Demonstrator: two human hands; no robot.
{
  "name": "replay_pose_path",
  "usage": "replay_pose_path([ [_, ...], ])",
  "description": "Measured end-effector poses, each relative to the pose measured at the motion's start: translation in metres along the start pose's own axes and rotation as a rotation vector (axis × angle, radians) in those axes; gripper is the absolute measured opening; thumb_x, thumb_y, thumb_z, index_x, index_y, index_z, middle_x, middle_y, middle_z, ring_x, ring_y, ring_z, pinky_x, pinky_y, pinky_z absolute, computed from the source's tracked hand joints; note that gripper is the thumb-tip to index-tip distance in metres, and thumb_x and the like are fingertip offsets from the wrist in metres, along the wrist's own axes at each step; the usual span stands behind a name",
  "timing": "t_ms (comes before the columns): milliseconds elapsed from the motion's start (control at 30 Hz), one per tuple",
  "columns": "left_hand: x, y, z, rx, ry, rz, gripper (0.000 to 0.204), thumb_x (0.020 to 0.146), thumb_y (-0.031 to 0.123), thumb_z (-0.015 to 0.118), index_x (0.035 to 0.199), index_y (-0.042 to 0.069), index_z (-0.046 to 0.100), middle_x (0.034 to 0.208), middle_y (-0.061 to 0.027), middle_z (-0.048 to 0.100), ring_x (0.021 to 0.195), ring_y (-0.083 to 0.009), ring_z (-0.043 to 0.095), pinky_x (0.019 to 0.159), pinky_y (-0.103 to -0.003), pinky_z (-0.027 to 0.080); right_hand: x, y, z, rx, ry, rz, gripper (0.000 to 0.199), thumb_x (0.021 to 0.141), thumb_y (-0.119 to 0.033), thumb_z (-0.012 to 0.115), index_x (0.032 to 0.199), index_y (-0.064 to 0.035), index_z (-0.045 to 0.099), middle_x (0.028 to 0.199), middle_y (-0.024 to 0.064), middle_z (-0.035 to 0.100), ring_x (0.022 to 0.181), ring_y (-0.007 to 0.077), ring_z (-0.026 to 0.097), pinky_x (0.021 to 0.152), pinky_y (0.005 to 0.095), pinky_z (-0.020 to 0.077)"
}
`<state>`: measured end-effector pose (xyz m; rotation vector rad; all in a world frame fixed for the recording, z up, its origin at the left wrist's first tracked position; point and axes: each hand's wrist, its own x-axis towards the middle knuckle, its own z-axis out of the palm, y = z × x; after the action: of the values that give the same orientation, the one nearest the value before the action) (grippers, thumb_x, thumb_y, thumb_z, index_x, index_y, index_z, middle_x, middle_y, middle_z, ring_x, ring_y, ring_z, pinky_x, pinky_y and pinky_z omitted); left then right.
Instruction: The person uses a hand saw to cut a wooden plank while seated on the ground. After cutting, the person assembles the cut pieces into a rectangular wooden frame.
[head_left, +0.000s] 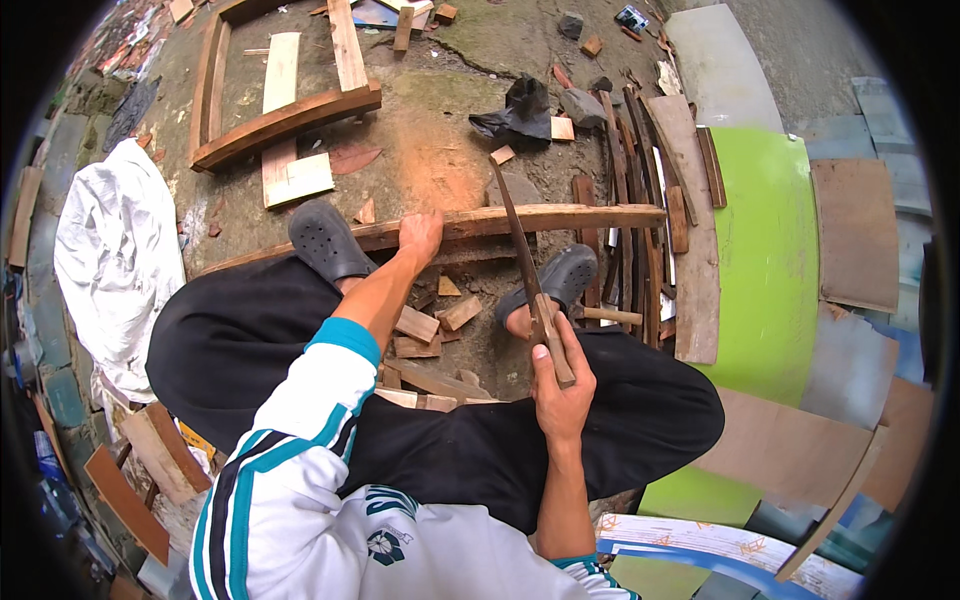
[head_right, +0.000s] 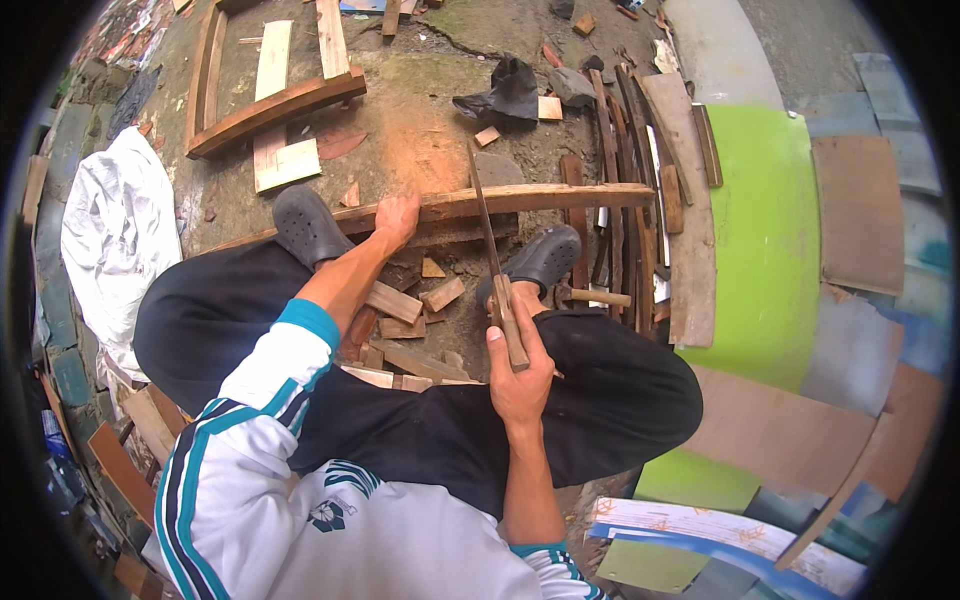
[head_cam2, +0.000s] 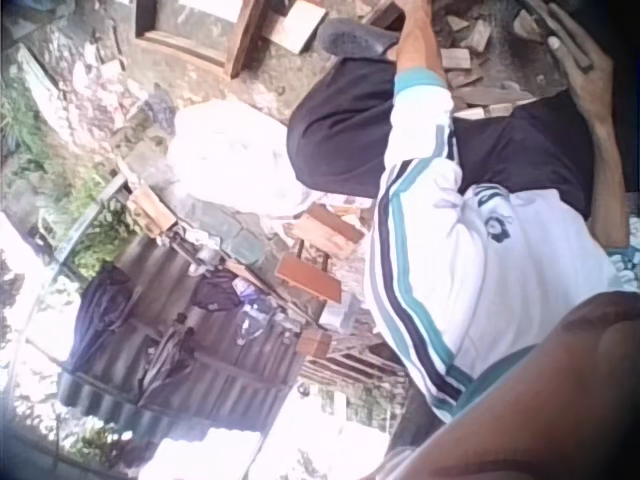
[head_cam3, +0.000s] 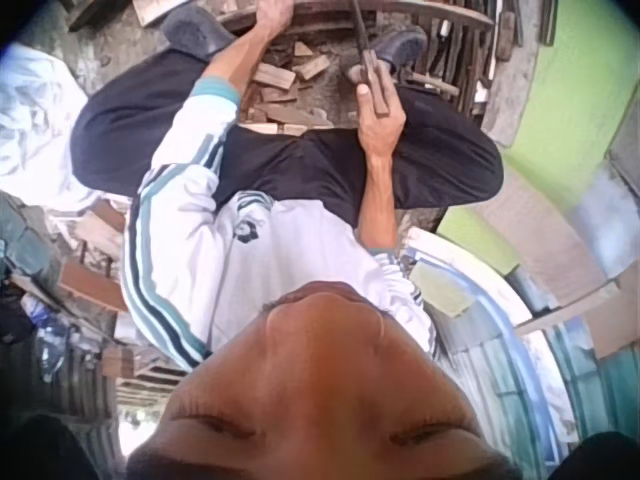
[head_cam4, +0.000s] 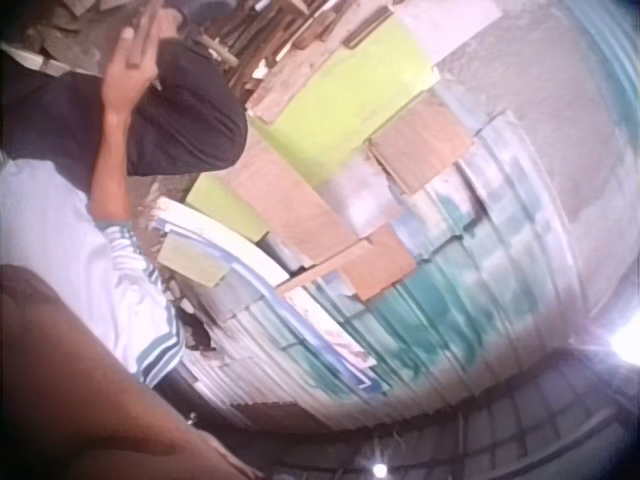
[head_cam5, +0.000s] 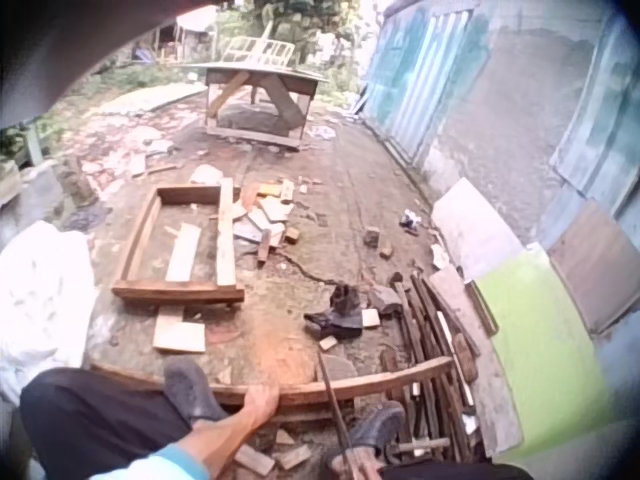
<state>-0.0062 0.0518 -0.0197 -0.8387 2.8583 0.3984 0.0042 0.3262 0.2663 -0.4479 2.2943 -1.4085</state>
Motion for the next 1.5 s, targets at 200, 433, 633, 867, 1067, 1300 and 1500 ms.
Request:
replay_pose_path([
  [200, -0.005, 0.001, -0.02, -0.062, -0.132, -0.025, 0.027, 0.09, 0.015, 0.059, 0.116, 0.008, 0.06, 0.098, -0.0159, 0.073, 0.097, -0.0324, 0.07, 0.085, -0.043, 0.053, 0.014, -0.016, 0.025, -0.122, -0.002, -0.077, 0.048, 0.095, -0.014, 0.064, 0.141, -0.0015, 0.056, 0.124, 0.0205, 0.069, 0.112, 0.0238, 0.067, 0.096, 0.0331, 0.049],
  [433, -0.015, 0.0, -0.038, -0.151, -0.095, 0.021, 0.075, 0.091, 0.061, 0.056, 0.137, 0.002, 0.053, 0.127, -0.026, 0.058, 0.121, -0.0368, 0.055, 0.101, -0.05, 0.042, 0.023, 0.007, 0.043, -0.137, -0.077, 0.026, 0.047, 0.095, -0.014, 0.065, 0.139, 0.0003, 0.057, 0.127, 0.0213, 0.067, 0.118, 0.0244, 0.064, 0.099, 0.0332, 0.0479],
  [633, -0.003, 0.003, -0.033, -0.257, -0.108, -0.018, 0.077, 0.093, 0.065, 0.049, 0.129, -0.003, 0.058, 0.12, -0.0271, 0.062, 0.114, -0.0403, 0.059, 0.099, -0.05, 0.045, 0.025, 0.024, 0.045, -0.144, -0.078, 0.011, 0.046, 0.095, -0.013, 0.064, 0.138, -0.0012, 0.057, 0.121, 0.0218, 0.07, 0.111, 0.0242, 0.069, 0.093, 0.033, 0.0517],
  [867, 0.018, 0.015, -0.023, -0.317, -0.044, 0.004, 0.062, 0.092, 0.056, 0.053, 0.118, 0.001, 0.067, 0.111, -0.0239, 0.066, 0.105, -0.0411, 0.064, 0.093, -0.049, 0.05, 0.017, 0.029, 0.051, -0.19, -0.128, -0.003, 0.047, 0.094, -0.008, 0.064, 0.139, -0.0007, 0.056, 0.119, 0.0258, 0.068, 0.11, 0.0327, 0.069, 0.09, 0.0346, 0.0538],
  [1067, 0.025, 0.014, -0.027, -0.314, -0.126, -0.051, 0.057, 0.089, 0.05, 0.056, 0.12, 0.003, 0.069, 0.113, -0.022, 0.07, 0.107, -0.0394, 0.066, 0.093, -0.046, 0.05, 0.013, 0.022, 0.044, -0.162, -0.14, 0.022, 0.048, 0.093, -0.009, 0.065, 0.139, -0.0007, 0.056, 0.119, 0.0274, 0.067, 0.11, 0.0358, 0.068, 0.09, 0.0359, 0.054],
  [1300, 0.026, 0.013, -0.025, -0.329, -0.124, -0.061, 0.062, 0.089, 0.055, 0.055, 0.116, 0.002, 0.069, 0.112, -0.0236, 0.07, 0.104, -0.039, 0.067, 0.09, -0.048, 0.051, 0.014, 0.029, 0.042, -0.167, -0.084, -0.071, 0.049, 0.093, -0.013, 0.065, 0.14, -0.0058, 0.056, 0.106, 0.0257, 0.07, 0.079, 0.0401, 0.071, 0.068, 0.0409, 0.0558],
  [1500, 0.032, 0.007, -0.024, -0.367, -0.128, -0.064, 0.059, 0.091, 0.057, 0.052, 0.116, 0.007, 0.072, 0.102, -0.0255, 0.071, 0.098, -0.0424, 0.068, 0.089, -0.049, 0.051, 0.042, 0.038, 0.064, -0.161, -0.124, 0.062, 0.047, 0.093, -0.01, 0.064, 0.138, -0.0018, 0.056, 0.117, 0.0291, 0.066, 0.102, 0.0414, 0.068, 0.084, 0.0382, 0.0554],
])
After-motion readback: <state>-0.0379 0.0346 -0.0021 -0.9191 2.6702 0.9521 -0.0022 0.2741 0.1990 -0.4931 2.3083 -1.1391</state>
